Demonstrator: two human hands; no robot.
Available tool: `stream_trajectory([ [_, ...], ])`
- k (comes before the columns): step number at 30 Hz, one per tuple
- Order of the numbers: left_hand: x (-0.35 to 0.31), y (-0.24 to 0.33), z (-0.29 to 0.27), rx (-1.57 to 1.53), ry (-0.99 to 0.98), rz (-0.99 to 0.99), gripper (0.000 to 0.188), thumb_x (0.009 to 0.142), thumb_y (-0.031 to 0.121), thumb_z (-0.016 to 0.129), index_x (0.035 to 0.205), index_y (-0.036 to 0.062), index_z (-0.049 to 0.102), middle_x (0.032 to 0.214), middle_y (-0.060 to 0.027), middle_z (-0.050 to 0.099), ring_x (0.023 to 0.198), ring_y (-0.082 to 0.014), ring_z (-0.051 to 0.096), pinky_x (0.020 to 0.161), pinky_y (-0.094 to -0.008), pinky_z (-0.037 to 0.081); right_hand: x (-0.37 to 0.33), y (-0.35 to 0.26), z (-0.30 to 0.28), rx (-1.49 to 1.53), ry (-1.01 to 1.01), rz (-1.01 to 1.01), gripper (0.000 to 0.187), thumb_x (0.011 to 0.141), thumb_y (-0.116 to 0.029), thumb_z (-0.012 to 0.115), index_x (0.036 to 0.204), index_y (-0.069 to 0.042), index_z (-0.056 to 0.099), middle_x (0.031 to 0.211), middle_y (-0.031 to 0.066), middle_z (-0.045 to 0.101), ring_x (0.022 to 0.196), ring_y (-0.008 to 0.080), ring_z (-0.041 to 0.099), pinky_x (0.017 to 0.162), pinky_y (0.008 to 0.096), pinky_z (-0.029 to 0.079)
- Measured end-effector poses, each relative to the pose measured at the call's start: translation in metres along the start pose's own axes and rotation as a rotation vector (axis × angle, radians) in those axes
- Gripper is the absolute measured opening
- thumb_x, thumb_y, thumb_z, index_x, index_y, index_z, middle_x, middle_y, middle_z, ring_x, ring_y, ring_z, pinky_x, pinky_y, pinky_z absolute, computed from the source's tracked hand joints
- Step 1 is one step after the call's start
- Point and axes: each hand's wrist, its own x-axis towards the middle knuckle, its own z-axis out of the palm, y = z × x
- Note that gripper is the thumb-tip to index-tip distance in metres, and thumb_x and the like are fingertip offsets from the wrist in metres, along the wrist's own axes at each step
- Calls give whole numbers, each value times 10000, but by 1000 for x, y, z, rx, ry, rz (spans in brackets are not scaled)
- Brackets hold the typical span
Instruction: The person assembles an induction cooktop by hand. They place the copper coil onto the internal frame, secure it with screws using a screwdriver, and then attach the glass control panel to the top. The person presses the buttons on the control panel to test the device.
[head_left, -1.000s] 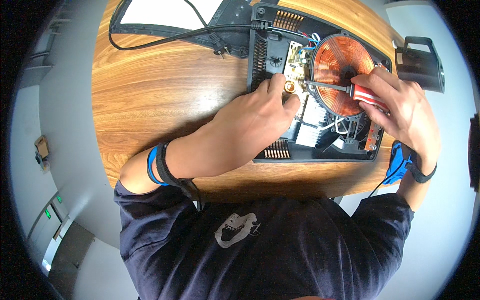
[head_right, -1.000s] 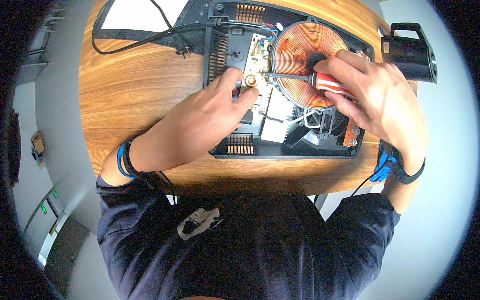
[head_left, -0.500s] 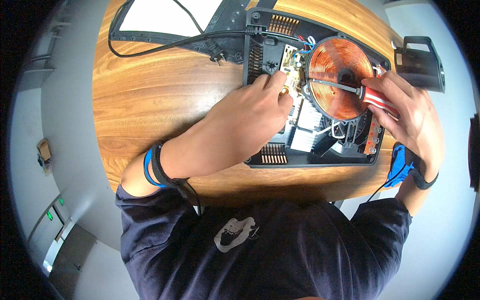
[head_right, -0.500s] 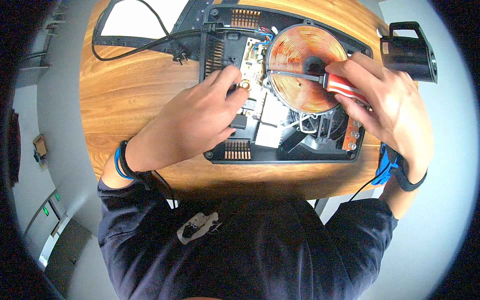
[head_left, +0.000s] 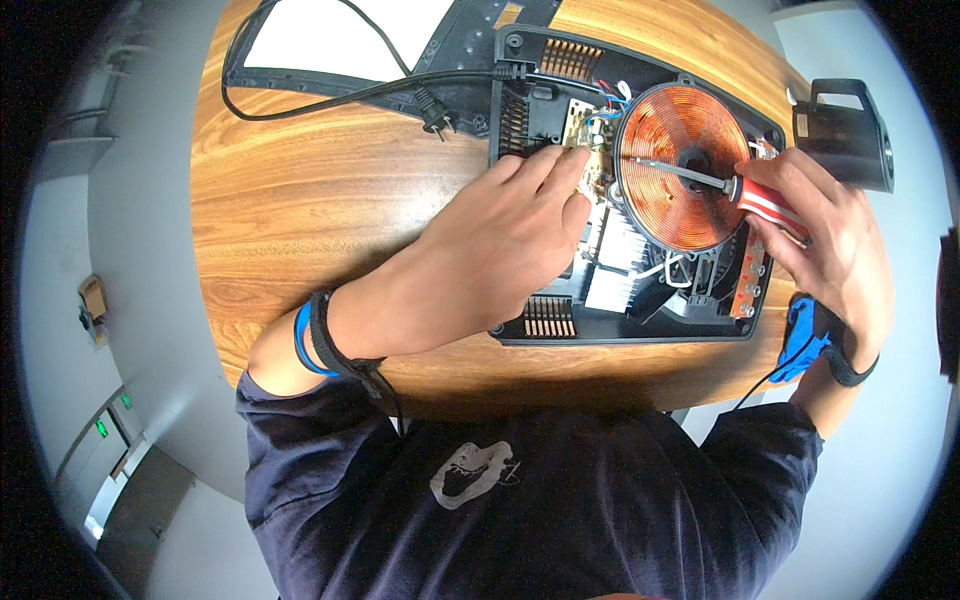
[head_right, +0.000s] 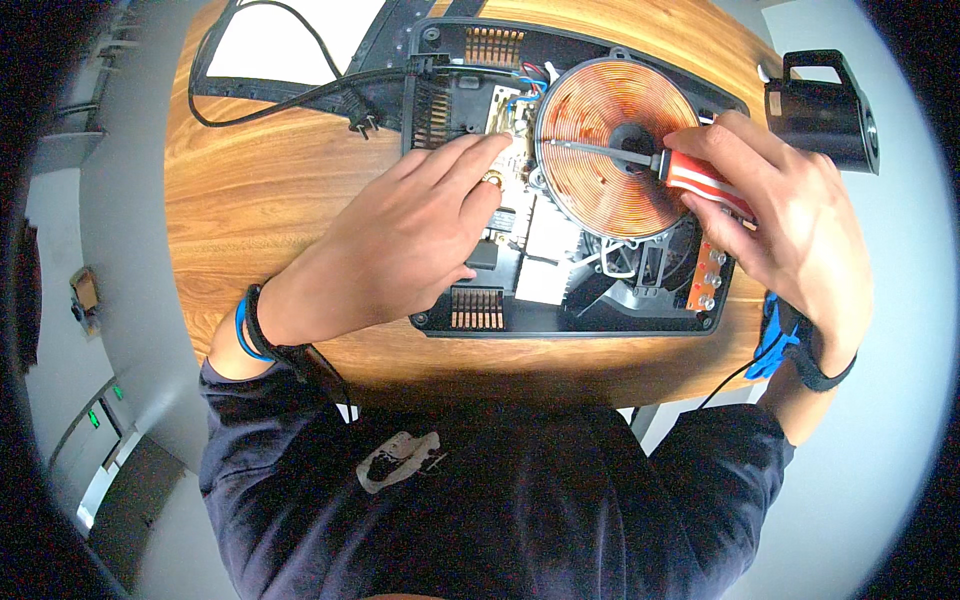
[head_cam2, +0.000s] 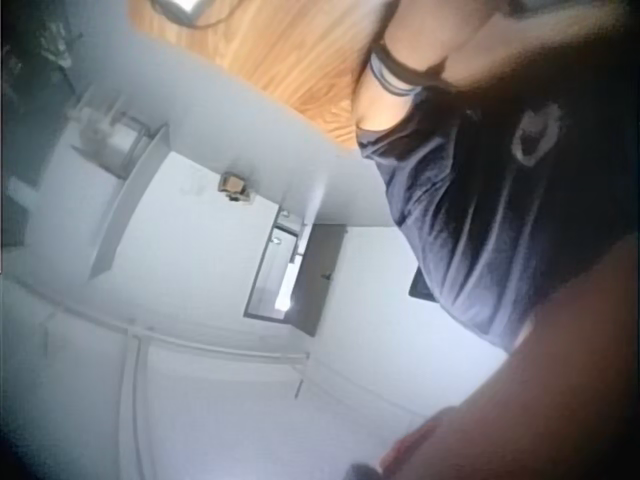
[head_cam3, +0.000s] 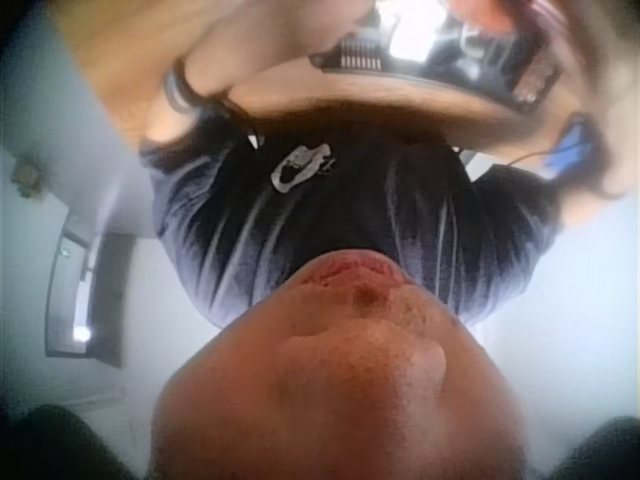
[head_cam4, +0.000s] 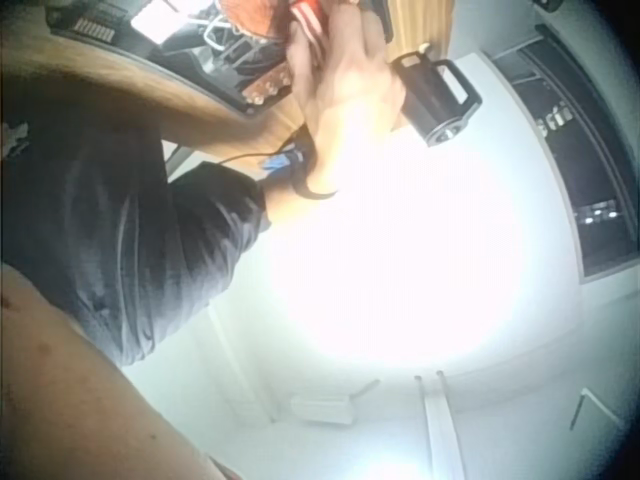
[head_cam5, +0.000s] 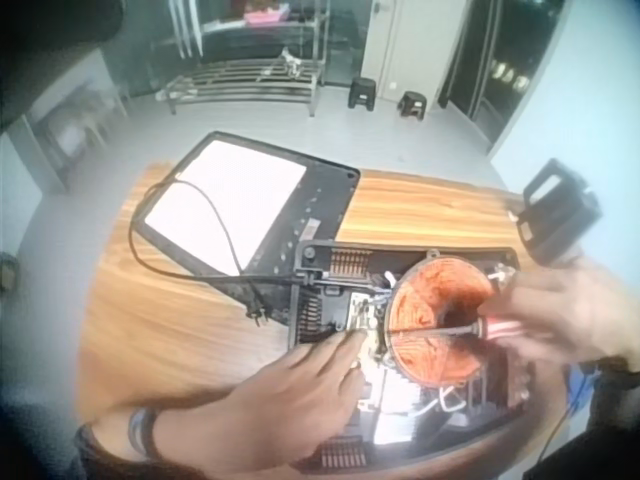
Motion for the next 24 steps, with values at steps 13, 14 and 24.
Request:
stream_trajectory([
  [13, 0, 0, -4, -53, -65, -36, 592, 801, 143, 914, 1267, -81, 627, 1618, -312, 554, 1262, -394, 620, 1100, -455, 524, 22, 32, -7, -139, 135, -16, 382, 1001, -106, 807, 1369, -51, 724, 1220, 178, 748, 1041, 434, 789, 872, 488, 639],
  [14, 0, -1, -2, -50, -51, -31, 590, 800, 141, 914, 1265, -81, 627, 1619, -313, 552, 1257, -393, 620, 1099, -454, 525, 23, 32, -7, -145, 140, -13, 376, 1005, -108, 805, 1368, -53, 724, 1219, 176, 750, 1033, 432, 792, 868, 487, 642],
  [24, -1, 0, -6, -40, -74, -50, 592, 791, 120, 913, 1268, -83, 627, 1604, -307, 548, 1235, -393, 617, 1099, -455, 539, 65, 18, -12, -383, 92, -165, 381, 991, -123, 823, 1366, -113, 759, 1184, 88, 766, 962, 359, 803, 795, 468, 636],
])
